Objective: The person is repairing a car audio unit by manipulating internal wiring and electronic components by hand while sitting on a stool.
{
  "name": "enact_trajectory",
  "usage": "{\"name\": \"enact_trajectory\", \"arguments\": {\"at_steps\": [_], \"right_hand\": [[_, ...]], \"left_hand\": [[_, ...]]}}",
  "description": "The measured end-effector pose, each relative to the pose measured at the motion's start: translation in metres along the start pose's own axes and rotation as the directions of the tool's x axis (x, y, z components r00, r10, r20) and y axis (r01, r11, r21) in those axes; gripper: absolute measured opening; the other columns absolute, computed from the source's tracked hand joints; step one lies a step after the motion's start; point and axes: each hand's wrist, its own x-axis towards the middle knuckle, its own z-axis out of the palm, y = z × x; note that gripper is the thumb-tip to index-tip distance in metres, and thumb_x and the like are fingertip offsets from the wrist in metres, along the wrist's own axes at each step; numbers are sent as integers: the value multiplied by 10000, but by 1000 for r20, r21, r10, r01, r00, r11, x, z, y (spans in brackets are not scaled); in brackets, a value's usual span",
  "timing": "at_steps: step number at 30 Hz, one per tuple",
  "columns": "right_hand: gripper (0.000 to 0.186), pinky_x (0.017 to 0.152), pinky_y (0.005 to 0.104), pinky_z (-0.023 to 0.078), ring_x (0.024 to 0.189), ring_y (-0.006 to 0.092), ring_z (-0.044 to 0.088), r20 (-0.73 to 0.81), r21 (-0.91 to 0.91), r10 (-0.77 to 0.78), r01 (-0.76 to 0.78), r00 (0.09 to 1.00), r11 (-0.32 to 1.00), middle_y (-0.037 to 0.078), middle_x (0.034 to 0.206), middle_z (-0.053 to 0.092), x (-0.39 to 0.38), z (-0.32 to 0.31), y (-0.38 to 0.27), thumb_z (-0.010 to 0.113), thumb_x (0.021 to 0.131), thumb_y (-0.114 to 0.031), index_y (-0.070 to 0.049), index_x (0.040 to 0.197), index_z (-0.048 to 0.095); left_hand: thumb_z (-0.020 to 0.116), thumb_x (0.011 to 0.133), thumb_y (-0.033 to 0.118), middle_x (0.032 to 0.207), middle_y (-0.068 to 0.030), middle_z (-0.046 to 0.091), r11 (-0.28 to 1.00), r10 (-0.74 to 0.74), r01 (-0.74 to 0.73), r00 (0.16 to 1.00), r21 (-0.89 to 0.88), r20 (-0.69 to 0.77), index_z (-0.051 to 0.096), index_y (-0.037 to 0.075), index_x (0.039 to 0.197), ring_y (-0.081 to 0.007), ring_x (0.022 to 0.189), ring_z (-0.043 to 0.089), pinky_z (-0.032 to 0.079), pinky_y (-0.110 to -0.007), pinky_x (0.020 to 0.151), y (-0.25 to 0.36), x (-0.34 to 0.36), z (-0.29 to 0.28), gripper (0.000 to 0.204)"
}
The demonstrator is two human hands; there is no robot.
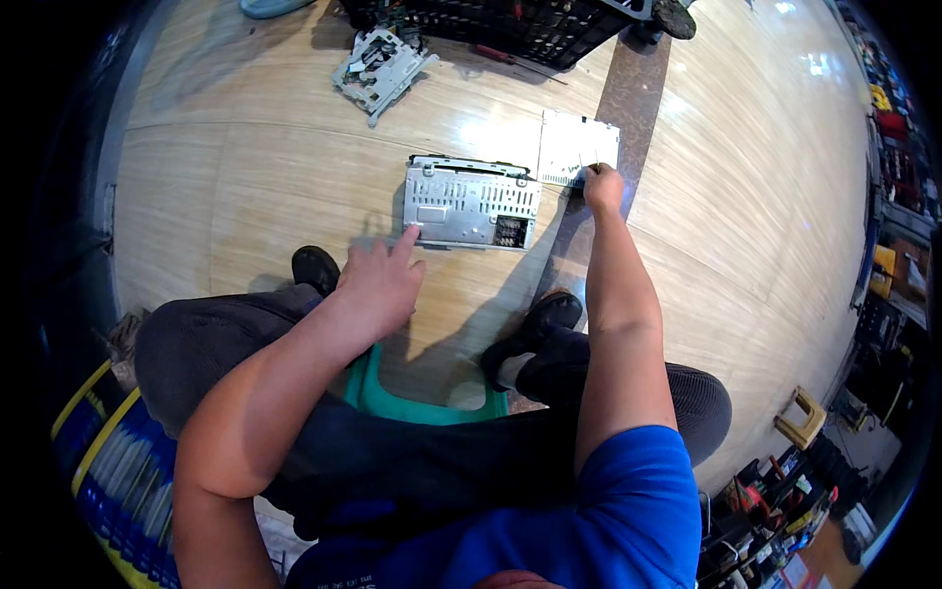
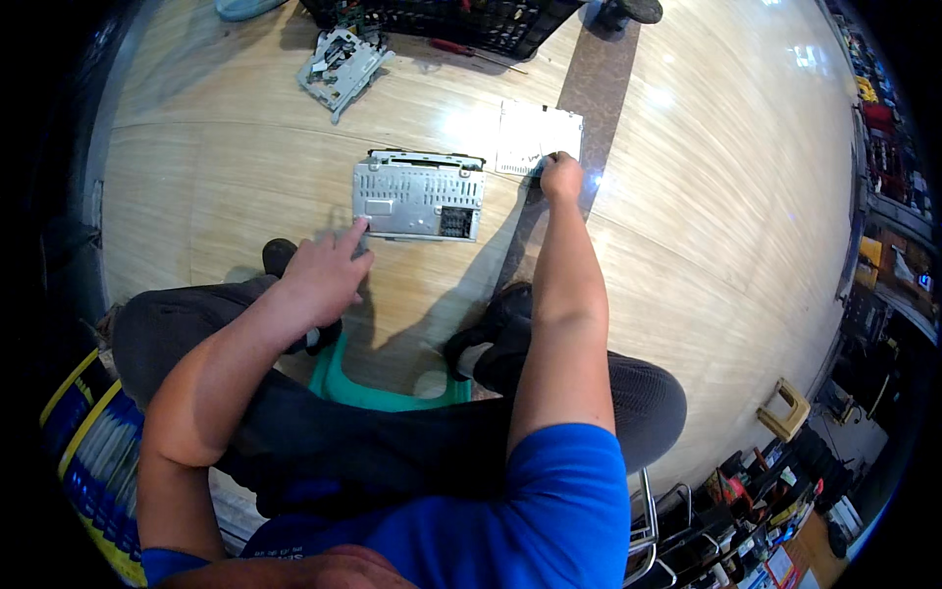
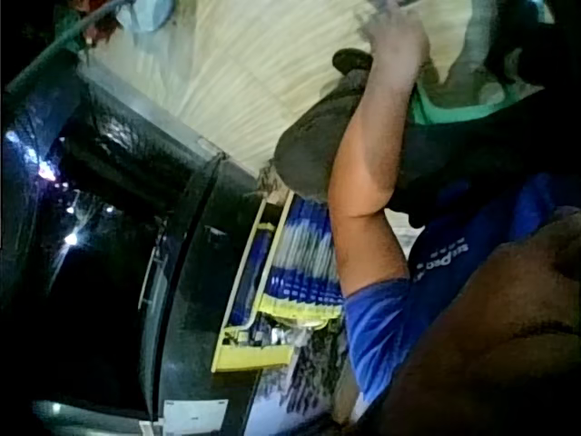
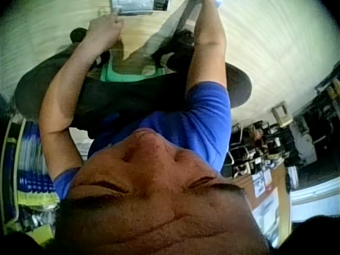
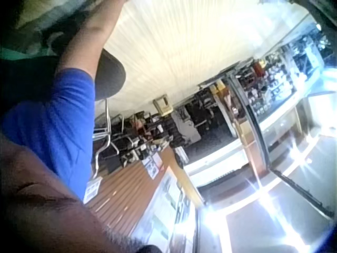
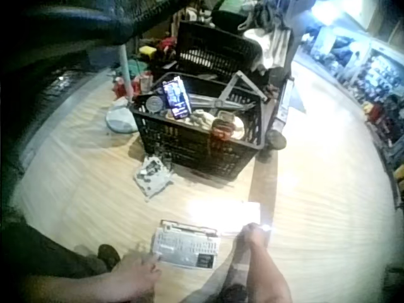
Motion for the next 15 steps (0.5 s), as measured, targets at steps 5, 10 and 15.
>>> {"name": "enact_trajectory", "arguments": {"at_steps": [5, 10, 15], "right_hand": [[223, 832, 437, 510, 946, 381, 658, -11, -24, 10, -10, 1000, 1000, 223, 968, 686, 10, 1, -3, 632, 854, -191, -31, 992, 706], [241, 845, 440, 508, 959, 383, 652, 32, -91, 52, -49, 998, 995, 229, 986, 681, 12, 7, -14, 634, 848, -212, -37, 993, 712], [254, 848, 452, 504, 953, 399, 647, 23, -163, -24, 28, 999, 986, 255, 966, 673, 14, 13, -9, 606, 852, -220, -6, 948, 704]], "left_hand": [[732, 798, 269, 1546, -177, 242, 998, -3, 8, 998, -67, 68, 506, 85, 1308, -392, 1248, 467, 450, -524, 929, -2, 0, -8, 588], [729, 801, 265, 1549, -172, 236, 998, -3, 7, 998, -67, 61, 498, 82, 1315, -391, 1244, 473, 451, -527, 927, -4, -3, -5, 592], [733, 794, 274, 1543, -176, 247, 999, 13, -12, 1000, -48, 13, 509, 78, 1298, -387, 1209, 501, 463, -516, 911, -6, -4, 0, 585]]}}
